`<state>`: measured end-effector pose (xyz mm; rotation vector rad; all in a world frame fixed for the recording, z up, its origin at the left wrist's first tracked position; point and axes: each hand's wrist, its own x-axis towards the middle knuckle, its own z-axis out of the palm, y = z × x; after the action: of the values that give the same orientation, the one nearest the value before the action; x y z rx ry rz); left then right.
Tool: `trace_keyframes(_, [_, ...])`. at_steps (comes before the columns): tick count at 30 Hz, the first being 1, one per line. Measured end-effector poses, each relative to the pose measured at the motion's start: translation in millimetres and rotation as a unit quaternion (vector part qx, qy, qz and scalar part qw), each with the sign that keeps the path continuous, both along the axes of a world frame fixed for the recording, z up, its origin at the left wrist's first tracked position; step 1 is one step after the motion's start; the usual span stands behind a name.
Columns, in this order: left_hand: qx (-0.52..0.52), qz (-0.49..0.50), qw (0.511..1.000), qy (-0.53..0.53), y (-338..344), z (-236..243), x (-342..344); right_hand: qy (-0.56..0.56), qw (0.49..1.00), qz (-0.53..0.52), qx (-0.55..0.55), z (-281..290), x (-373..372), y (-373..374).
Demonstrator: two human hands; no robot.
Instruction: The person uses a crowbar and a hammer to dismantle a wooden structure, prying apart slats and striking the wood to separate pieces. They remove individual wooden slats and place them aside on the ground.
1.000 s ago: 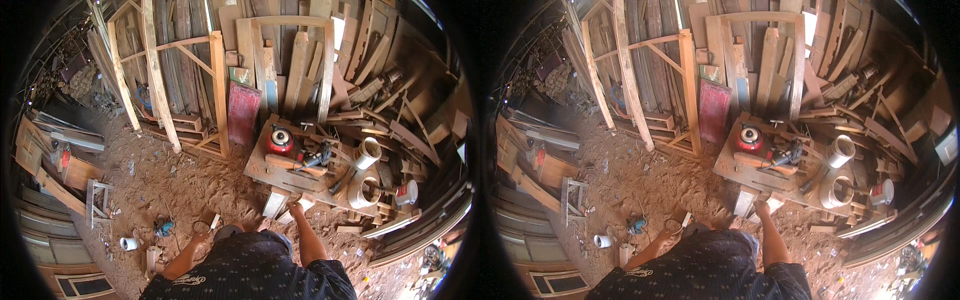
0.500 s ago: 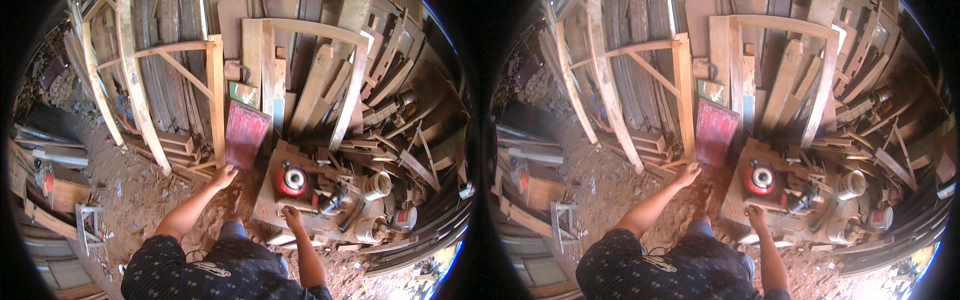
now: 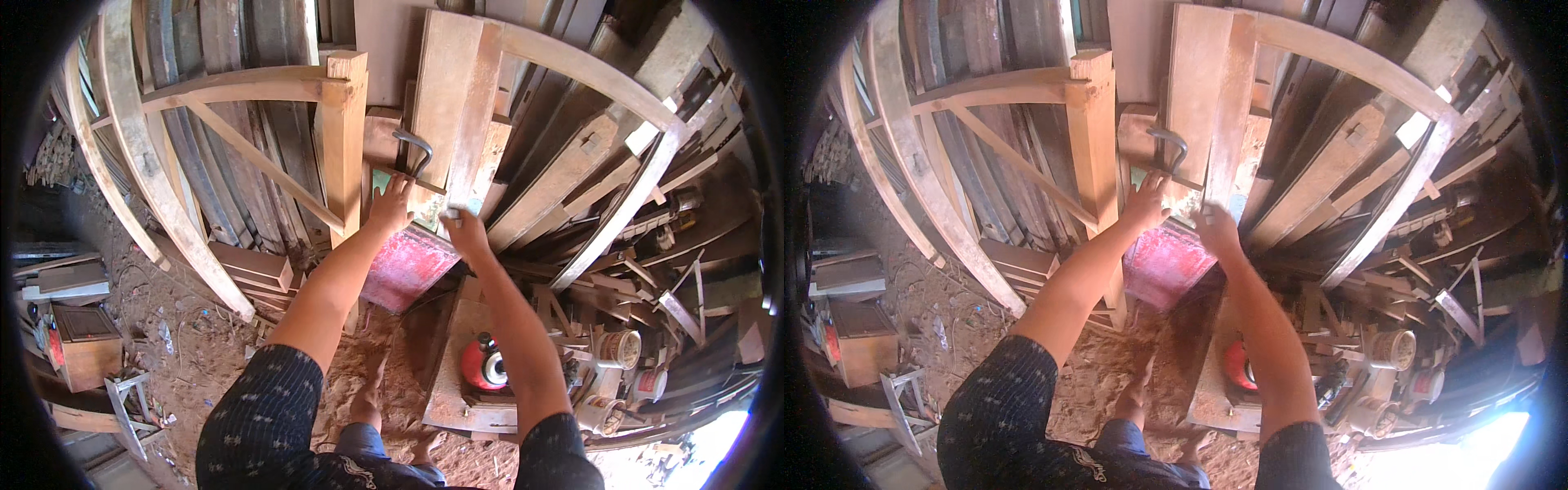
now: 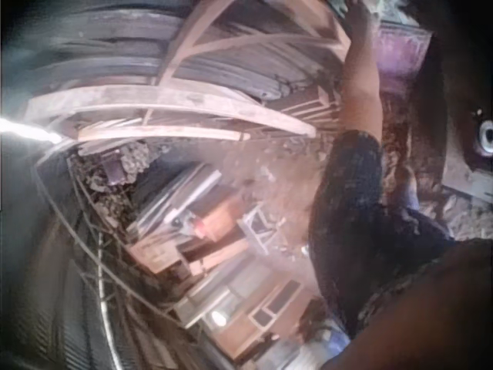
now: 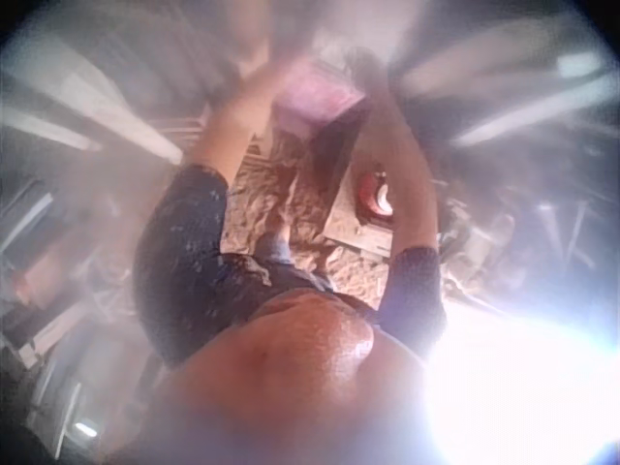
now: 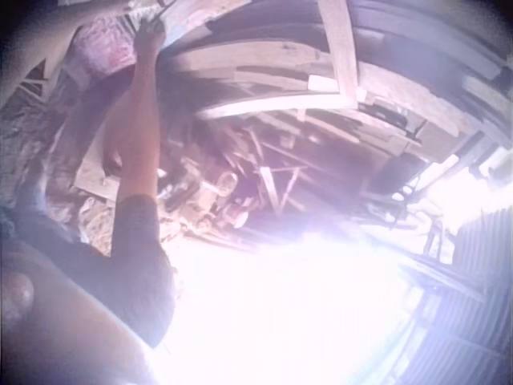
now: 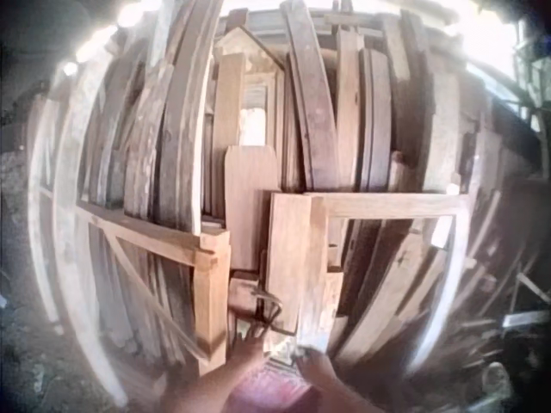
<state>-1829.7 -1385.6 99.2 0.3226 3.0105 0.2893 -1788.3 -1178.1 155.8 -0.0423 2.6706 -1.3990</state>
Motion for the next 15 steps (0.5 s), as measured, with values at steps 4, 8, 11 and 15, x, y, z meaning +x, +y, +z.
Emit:
trace_keyframes(4, [0.022,-0.003,1.0,0.013,19,10,-1,0.223,0.97,-0.054,0.083,-10,-116,-35])
trace_keyframes(8, [0.015,0.005,1.0,0.017,-10,13,6,0.212,0.97,-0.046,0.106,-6,-144,-99])
trace_keyframes(11, [0.009,-0.016,1.0,0.017,5,24,17,0.258,0.961,-0.06,0.074,-20,-155,-80])
trace_keyframes(15, [-0.021,0.015,0.999,-0.027,-7,24,47,-0.058,0.982,-0.073,-0.167,-31,-101,-73])
